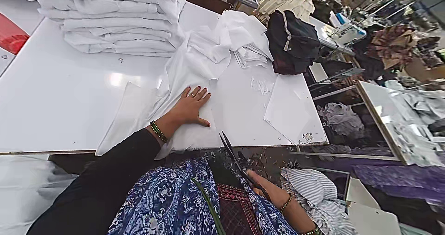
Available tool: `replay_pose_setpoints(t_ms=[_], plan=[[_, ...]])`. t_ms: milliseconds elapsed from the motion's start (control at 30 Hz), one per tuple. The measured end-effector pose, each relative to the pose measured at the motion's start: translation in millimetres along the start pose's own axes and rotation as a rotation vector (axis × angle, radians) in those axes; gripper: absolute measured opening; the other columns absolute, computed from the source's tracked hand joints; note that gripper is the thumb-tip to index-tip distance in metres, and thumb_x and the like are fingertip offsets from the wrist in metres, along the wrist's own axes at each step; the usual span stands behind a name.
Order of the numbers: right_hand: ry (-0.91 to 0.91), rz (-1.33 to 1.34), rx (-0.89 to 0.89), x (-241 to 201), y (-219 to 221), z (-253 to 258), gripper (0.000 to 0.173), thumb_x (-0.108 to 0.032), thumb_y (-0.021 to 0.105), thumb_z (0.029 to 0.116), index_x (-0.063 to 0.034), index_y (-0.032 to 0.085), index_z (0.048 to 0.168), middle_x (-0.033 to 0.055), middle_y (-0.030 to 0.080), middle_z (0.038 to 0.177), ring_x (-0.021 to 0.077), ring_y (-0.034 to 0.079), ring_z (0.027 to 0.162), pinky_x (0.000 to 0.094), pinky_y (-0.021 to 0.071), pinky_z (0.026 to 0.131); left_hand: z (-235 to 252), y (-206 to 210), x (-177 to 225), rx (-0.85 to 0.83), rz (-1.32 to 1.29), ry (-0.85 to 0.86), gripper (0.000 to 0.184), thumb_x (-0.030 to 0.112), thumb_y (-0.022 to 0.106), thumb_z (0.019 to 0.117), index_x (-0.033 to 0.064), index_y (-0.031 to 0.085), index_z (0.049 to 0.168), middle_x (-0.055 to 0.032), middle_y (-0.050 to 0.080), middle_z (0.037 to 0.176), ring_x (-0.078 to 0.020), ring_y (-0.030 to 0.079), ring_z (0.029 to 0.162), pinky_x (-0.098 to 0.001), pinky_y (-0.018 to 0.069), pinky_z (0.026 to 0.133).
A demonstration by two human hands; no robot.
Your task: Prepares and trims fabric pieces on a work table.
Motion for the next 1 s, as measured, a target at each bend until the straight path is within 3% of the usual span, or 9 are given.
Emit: replay_pose_setpoints(t_ms=[67, 133, 267, 367, 500, 600, 767, 867, 1000], plan=[[0.070, -0.101, -0.024, -11, 1, 1, 0.066, -0.050, 0.063, 0.0884, 0.0035, 0.049, 0.124, 0.0067, 0.058, 0.100, 0.0073, 0.056, 0.089, 0.0277, 0.0480, 0.081, 2, 0, -1, 0.008, -0.007, -0.023, 0.125, 0.085, 0.065, 0.0716, 0.0124, 0.022, 0.164, -0.0153, 0.017, 0.171, -0.0379, 0.009, 0.159, -0.0673, 0.0007, 0.121], [0.115, -0.160, 0.005, -27, 4, 9, 0.058, -0.042, 0.064, 0.0924, 0.0048, 0.047, 0.123, 0.0093, 0.056, 0.097, 0.0120, 0.054, 0.085, 0.0316, 0.0474, 0.078, 3, -1, -2, 0.009, -0.020, -0.038, 0.126, 0.084, 0.068, 0.0707, 0.0136, 0.022, 0.165, -0.0158, 0.017, 0.171, -0.0403, 0.008, 0.158, -0.0693, -0.0012, 0.120], [0.100, -0.129, 0.099, -37, 15, 26, 0.083, -0.070, 0.067, 0.0802, 0.0017, 0.047, 0.117, 0.0036, 0.052, 0.089, 0.0095, 0.051, 0.076, 0.0298, 0.0465, 0.072, 3, -4, 0, -0.015, -0.023, -0.056, 0.125, 0.083, 0.069, 0.0701, 0.0160, 0.023, 0.165, -0.0152, 0.014, 0.172, -0.0409, 0.004, 0.159, -0.0707, -0.0032, 0.119], [0.077, -0.096, 0.175, -37, 22, 29, 0.070, -0.066, 0.068, 0.0828, -0.0030, 0.049, 0.107, -0.0043, 0.047, 0.076, 0.0033, 0.046, 0.065, 0.0238, 0.0422, 0.064, 2, -5, 1, -0.012, -0.041, -0.059, 0.121, 0.083, 0.069, 0.0703, 0.0154, 0.029, 0.163, -0.0155, 0.015, 0.172, -0.0421, 0.003, 0.158, -0.0717, -0.0032, 0.119], [0.045, -0.086, 0.245, -35, 30, 28, 0.057, -0.055, 0.068, 0.0891, -0.0025, 0.050, 0.098, -0.0064, 0.043, 0.071, 0.0008, 0.042, 0.063, 0.0207, 0.0382, 0.062, 4, -3, 0, -0.016, -0.031, -0.071, 0.115, 0.084, 0.063, 0.0749, 0.0168, 0.031, 0.163, -0.0144, 0.014, 0.172, -0.0403, 0.003, 0.159, -0.0708, -0.0024, 0.119], [0.042, -0.049, 0.247, -29, 29, 29, 0.059, -0.059, 0.069, 0.0863, -0.0045, 0.050, 0.098, -0.0078, 0.044, 0.071, -0.0003, 0.043, 0.062, 0.0200, 0.0386, 0.061, 5, -5, 0, -0.040, -0.036, -0.087, 0.115, 0.084, 0.063, 0.0756, 0.0177, 0.030, 0.163, -0.0132, 0.013, 0.172, -0.0391, 0.002, 0.159, -0.0701, -0.0033, 0.120], [0.142, -0.042, 0.104, -46, 17, 30, 0.075, -0.062, 0.072, 0.0812, -0.0012, 0.046, 0.115, -0.0022, 0.047, 0.082, 0.0047, 0.048, 0.070, 0.0251, 0.0445, 0.068, 5, -6, 0, -0.042, -0.051, -0.089, 0.117, 0.084, 0.064, 0.0744, 0.0174, 0.027, 0.164, -0.0129, 0.012, 0.173, -0.0389, 0.001, 0.159, -0.0709, -0.0049, 0.119], [0.110, -0.028, 0.151, -51, 18, 38, 0.077, -0.072, 0.068, 0.0786, -0.0041, 0.047, 0.109, -0.0053, 0.045, 0.077, 0.0023, 0.045, 0.064, 0.0226, 0.0424, 0.063, 5, -7, 1, -0.047, -0.054, -0.098, 0.118, 0.084, 0.065, 0.0744, 0.0164, 0.028, 0.164, -0.0135, 0.012, 0.173, -0.0395, 0.001, 0.159, -0.0711, -0.0052, 0.119], [0.064, -0.027, 0.237, -52, 25, 38, 0.065, -0.065, 0.066, 0.0863, -0.0029, 0.050, 0.099, -0.0059, 0.044, 0.074, 0.0001, 0.043, 0.064, 0.0199, 0.0389, 0.062, 5, -12, 1, -0.087, -0.084, -0.138, 0.117, 0.080, 0.067, 0.0759, 0.0163, 0.025, 0.164, -0.0124, 0.009, 0.173, -0.0385, -0.003, 0.159, -0.0709, -0.0077, 0.118]])
Point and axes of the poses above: each hand's wrist, its own z-axis towards the middle knuckle, its own y-axis out of the palm, x = y × z, the point moved 1 cm from there along z, towards the middle knuckle
